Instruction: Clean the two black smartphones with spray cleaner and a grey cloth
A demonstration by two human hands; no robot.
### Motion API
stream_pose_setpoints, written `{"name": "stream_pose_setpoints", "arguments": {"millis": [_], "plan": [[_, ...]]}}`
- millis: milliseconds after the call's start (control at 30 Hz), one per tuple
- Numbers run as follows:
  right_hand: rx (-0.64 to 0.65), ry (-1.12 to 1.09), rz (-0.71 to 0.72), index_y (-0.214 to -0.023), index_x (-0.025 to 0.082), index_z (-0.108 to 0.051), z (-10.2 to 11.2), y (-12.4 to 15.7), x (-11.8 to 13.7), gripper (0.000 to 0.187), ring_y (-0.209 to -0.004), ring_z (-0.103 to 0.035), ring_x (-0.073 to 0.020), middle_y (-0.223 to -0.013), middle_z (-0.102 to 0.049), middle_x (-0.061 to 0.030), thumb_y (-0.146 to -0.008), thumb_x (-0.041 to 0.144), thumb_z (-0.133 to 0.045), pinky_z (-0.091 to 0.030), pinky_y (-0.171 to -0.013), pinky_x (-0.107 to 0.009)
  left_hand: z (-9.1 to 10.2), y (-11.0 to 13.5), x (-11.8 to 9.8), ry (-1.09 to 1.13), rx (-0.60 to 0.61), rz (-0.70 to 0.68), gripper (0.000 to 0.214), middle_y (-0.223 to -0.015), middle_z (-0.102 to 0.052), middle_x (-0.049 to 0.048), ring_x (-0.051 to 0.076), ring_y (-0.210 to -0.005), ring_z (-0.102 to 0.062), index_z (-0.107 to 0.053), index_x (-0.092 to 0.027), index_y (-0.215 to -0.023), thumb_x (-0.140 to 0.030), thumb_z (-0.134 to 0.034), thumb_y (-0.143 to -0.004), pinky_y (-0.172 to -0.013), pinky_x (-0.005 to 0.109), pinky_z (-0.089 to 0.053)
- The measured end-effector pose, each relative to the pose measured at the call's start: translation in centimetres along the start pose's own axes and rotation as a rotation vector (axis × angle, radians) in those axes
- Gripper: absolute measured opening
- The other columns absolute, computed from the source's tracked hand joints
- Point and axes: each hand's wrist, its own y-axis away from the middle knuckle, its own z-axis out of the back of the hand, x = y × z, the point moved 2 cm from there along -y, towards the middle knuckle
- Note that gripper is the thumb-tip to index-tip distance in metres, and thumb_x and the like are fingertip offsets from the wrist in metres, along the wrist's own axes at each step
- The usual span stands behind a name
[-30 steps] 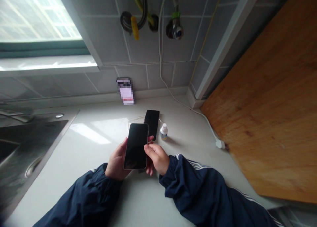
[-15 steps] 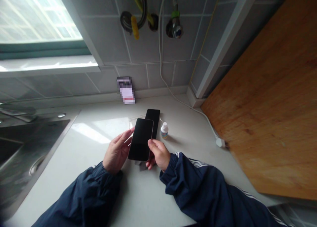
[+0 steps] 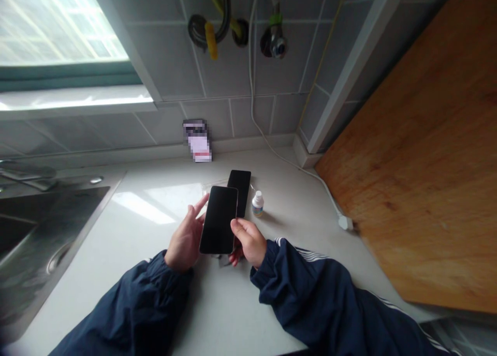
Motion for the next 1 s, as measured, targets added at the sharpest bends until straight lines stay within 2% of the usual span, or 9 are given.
{"name": "stream_pose_setpoints", "arguments": {"millis": [67, 167, 367, 500, 600, 700, 833, 933, 1000], "plan": [[0.017, 0.018, -0.001, -0.089, 0.021, -0.054, 0.0, 0.0, 0.0, 0.072, -0.036, -0.053, -0.0113, -0.052, -0.060, 0.0047, -0.071, 0.089, -0.066, -0.043, -0.031, -0.020, -0.7, 0.4, 0.5, 0.026, 0.169, 0.078, 0.078, -0.135, -0.070, 0.0160, 0.031, -0.099, -0.075, -0.045, -0.025, -0.156, -0.071, -0.055, -0.093, -0.080, 0.044, -0.062], [0.045, 0.047, -0.003, -0.090, 0.021, -0.055, -0.1, 0.1, -0.1, 0.073, -0.037, -0.055, -0.0129, -0.052, -0.061, 0.0039, -0.072, 0.090, -0.065, -0.045, -0.032, -0.021, -0.9, 0.6, 1.1, 0.043, 0.307, 0.154, 0.079, -0.134, -0.070, 0.0198, 0.035, -0.101, -0.075, -0.048, -0.018, -0.154, -0.072, -0.047, -0.096, -0.082, 0.048, -0.061], [0.078, 0.120, 0.026, -0.086, 0.021, -0.054, -0.3, 0.0, 0.1, 0.068, -0.041, -0.062, -0.0161, -0.055, -0.063, 0.0021, -0.077, 0.088, -0.062, -0.053, -0.038, -0.026, 0.3, 0.5, 1.5, 0.113, 0.355, 0.366, 0.089, -0.120, -0.076, 0.0222, 0.034, -0.081, -0.076, -0.064, -0.009, -0.139, -0.079, -0.030, -0.095, -0.069, 0.047, -0.060], [0.054, 0.202, 0.109, -0.084, 0.020, -0.056, -0.2, 0.0, 0.6, 0.067, -0.042, -0.064, -0.0177, -0.057, -0.063, -0.0002, -0.085, 0.087, -0.050, -0.048, -0.035, -0.025, 0.6, 0.3, 1.2, 0.174, 0.285, 0.339, 0.085, -0.108, -0.079, 0.0204, 0.033, -0.087, -0.076, -0.071, -0.007, -0.127, -0.074, -0.028, -0.099, -0.079, 0.047, -0.059], [-0.059, 0.297, 0.272, -0.083, 0.021, -0.058, 0.2, 0.6, 1.3, 0.057, -0.033, -0.049, -0.0123, -0.051, -0.052, 0.0052, -0.093, 0.077, -0.049, -0.033, -0.033, -0.023, 0.5, 0.1, 0.8, 0.187, 0.211, 0.267, 0.083, -0.107, -0.079, 0.0208, 0.032, -0.098, -0.076, -0.072, -0.004, -0.122, -0.071, -0.029, -0.100, -0.091, 0.044, -0.057], [-0.186, 0.409, 0.482, -0.069, 0.024, -0.055, 0.7, 2.0, 2.4, 0.052, -0.039, -0.036, -0.0111, -0.047, -0.039, 0.0056, -0.099, 0.066, -0.051, -0.031, -0.044, -0.027, 0.6, 0.0, 0.4, 0.186, 0.159, 0.205, 0.079, -0.116, -0.077, 0.0212, 0.031, -0.096, -0.076, -0.068, -0.005, -0.128, -0.070, -0.036, -0.100, -0.089, 0.044, -0.059], [-0.376, 0.494, 0.739, -0.059, 0.026, -0.038, 1.6, 3.5, 4.3, 0.056, -0.049, -0.032, -0.0141, -0.053, -0.036, 0.0024, -0.101, 0.060, -0.049, -0.030, -0.053, -0.032, 0.7, -0.2, 0.4, 0.186, 0.146, 0.171, 0.073, -0.128, -0.073, 0.0200, 0.031, -0.093, -0.077, -0.066, -0.008, -0.132, -0.068, -0.042, -0.099, -0.084, 0.046, -0.061], [-0.515, 0.490, 0.885, -0.062, 0.026, -0.038, 2.4, 3.5, 5.6, 0.051, -0.052, -0.032, -0.0154, -0.056, -0.034, 0.0025, -0.104, 0.055, -0.045, -0.031, -0.055, -0.033, 0.7, -0.3, 0.5, 0.168, 0.129, 0.144, 0.069, -0.132, -0.071, 0.0181, 0.033, -0.091, -0.077, -0.067, -0.012, -0.132, -0.067, -0.043, -0.099, -0.083, 0.048, -0.061], [-0.595, 0.464, 0.975, -0.067, 0.026, -0.042, 2.9, 3.0, 6.2, 0.046, -0.058, -0.040, -0.0173, -0.062, -0.039, 0.0011, -0.104, 0.053, -0.044, -0.038, -0.060, -0.034, 0.7, -0.3, 0.6, 0.161, 0.128, 0.155, 0.068, -0.133, -0.071, 0.0180, 0.033, -0.091, -0.078, -0.067, -0.013, -0.133, -0.068, -0.044, -0.098, -0.083, 0.049, -0.061]]}}
